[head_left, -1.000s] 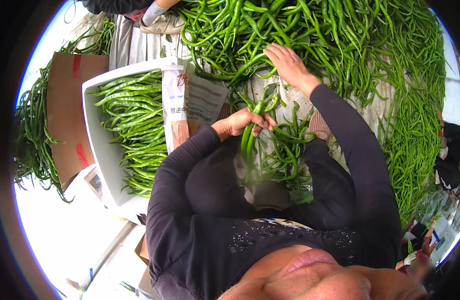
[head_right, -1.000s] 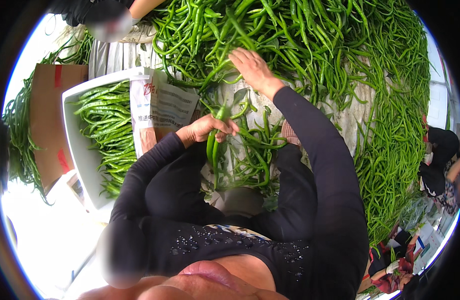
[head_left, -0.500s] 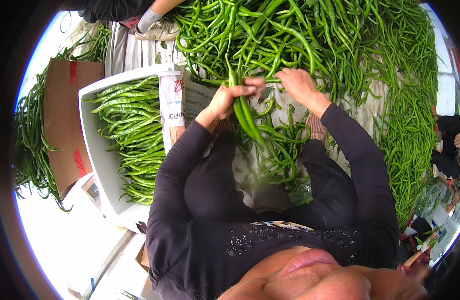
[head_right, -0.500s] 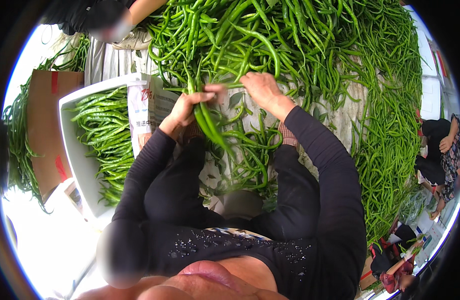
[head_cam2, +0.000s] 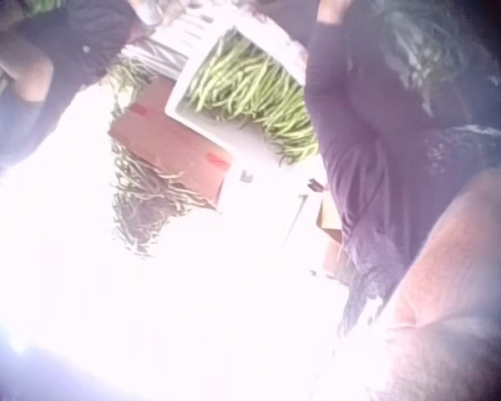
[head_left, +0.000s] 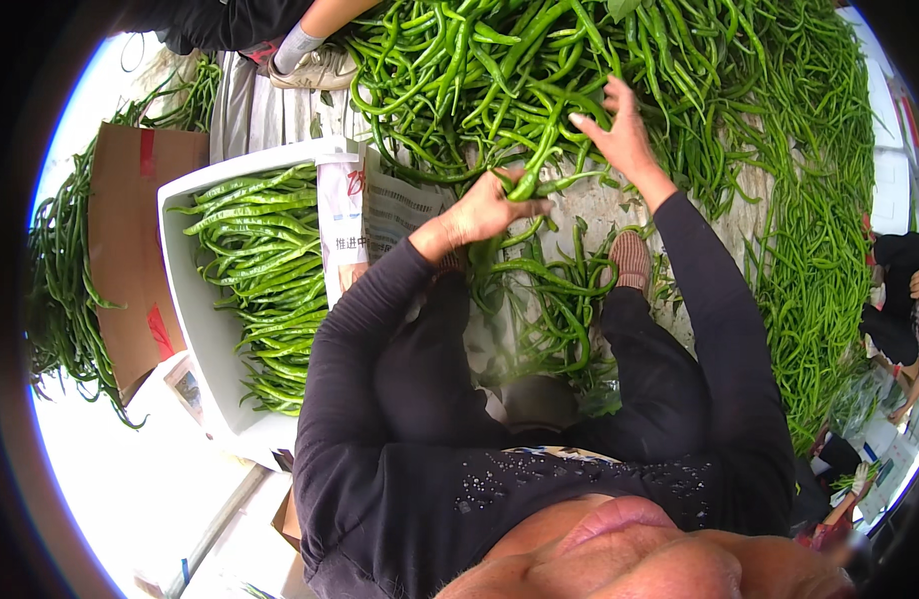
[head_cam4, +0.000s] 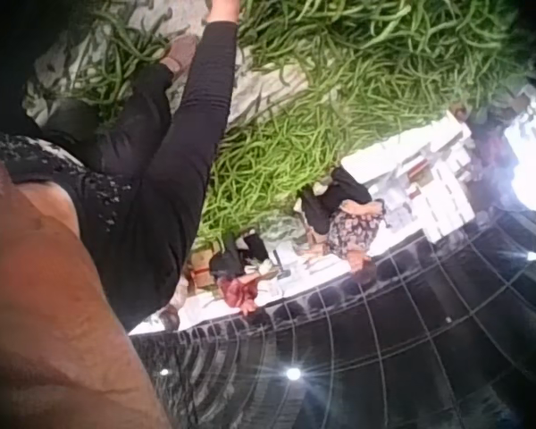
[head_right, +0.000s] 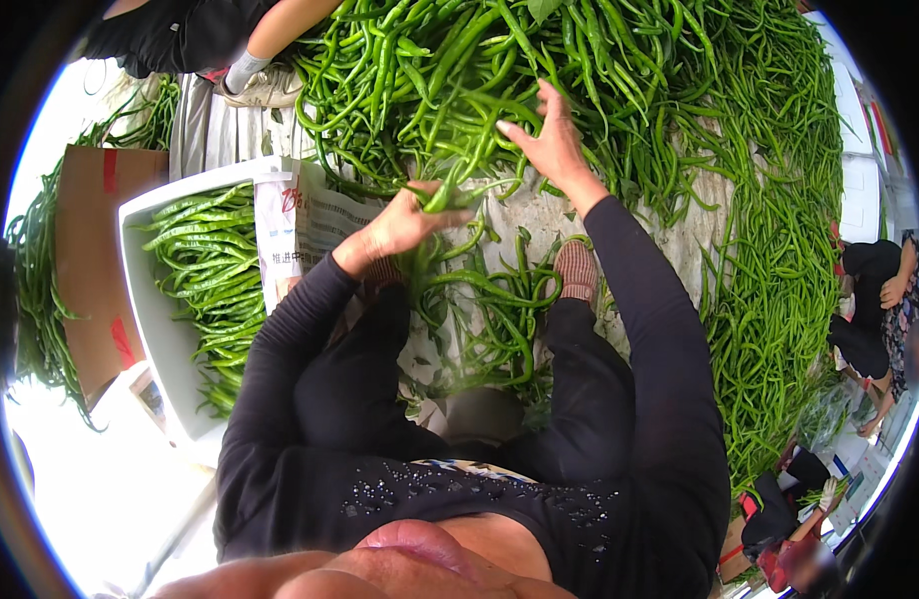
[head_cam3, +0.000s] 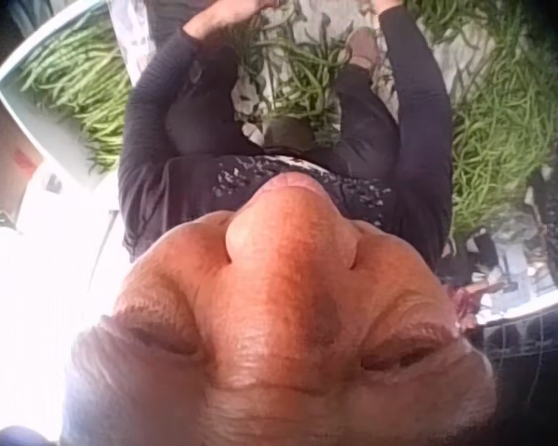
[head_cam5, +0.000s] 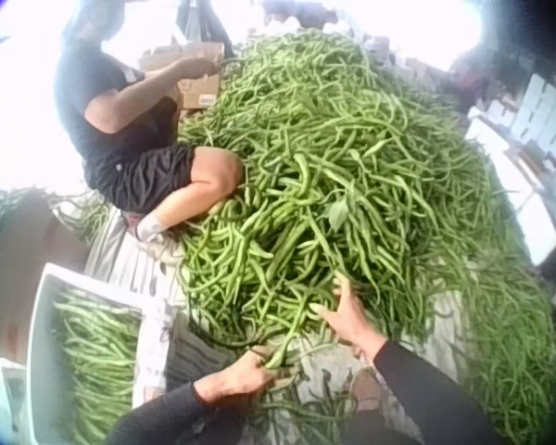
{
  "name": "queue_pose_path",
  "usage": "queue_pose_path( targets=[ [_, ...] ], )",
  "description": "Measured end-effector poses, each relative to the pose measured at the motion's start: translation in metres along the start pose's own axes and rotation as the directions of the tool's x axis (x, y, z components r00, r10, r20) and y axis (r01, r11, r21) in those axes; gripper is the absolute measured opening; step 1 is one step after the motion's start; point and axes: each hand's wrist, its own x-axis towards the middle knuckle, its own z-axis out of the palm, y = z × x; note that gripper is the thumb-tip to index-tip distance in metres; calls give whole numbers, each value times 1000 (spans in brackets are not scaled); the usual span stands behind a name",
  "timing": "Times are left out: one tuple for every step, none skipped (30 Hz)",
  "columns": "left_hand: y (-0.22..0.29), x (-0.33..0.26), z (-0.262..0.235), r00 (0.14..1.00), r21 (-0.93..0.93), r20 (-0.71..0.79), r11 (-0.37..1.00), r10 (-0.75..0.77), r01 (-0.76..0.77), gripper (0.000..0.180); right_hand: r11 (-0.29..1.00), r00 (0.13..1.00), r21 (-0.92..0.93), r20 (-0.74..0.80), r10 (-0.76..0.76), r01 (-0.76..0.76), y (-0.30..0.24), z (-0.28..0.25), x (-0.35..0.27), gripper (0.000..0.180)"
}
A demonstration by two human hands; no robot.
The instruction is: The person sits on the floor and sorts green chilies by hand, picking them from a large pile and placing them into white styrofoam boxes. The person repeatedly gathers handfuls of chilies and transfers them into the boxes.
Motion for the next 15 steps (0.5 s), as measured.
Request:
queue_pose_path(
  targets=[
    [1,-2,4,999,-18,52,1000,-10,11,18,993,994,67,62,91,-95,8,10,0,74],
    [8,-5,10,986,-51,93,990,137,-133,16,996,993,-84,108,44,-35,29,20,1,72],
    [17,-10,16,982,-98,112,985,150,-139,15,973,986,-227,164,6,32,45,27,2,70],
    [22,-16,19,983,-167,136,981,123,-100,15,976,978,-218,204,55,-9,38,27,-3,59],
    [24,-20,21,981,-235,164,970,100,-60,14,971,979,-237,204,21,29,41,28,-5,56],
    [23,-22,20,978,-313,181,949,99,-38,14,964,979,-257,203,-12,66,45,29,-6,54],
    [21,-24,18,974,-389,201,921,102,-16,14,954,978,-281,202,-44,101,49,28,-6,51],
    [20,-26,17,969,-462,223,887,107,8,14,936,976,-324,205,-72,137,53,25,-4,45],
    [17,-29,17,981,-551,176,834,85,26,12,942,971,-308,232,-61,133,58,21,-3,43],
    [14,-35,14,989,-601,136,798,55,38,12,951,963,-276,264,-62,137,57,22,-2,42],
    [8,-37,11,993,-652,112,757,34,47,12,957,956,-260,287,-54,132,62,16,0,41],
    [1,-36,8,993,-684,106,728,50,37,12,937,954,-298,284,-94,181,68,12,1,34],
    [4,-38,5,996,-702,79,712,41,26,12,946,951,-270,294,-96,179,67,7,0,32],
    [4,-42,2,998,-716,49,698,40,7,14,955,945,-234,310,-102,180,58,1,-1,29],
    [5,-46,-2,999,-729,18,685,39,-14,16,963,939,-198,326,-109,181,49,-6,-3,27]
  ],
)
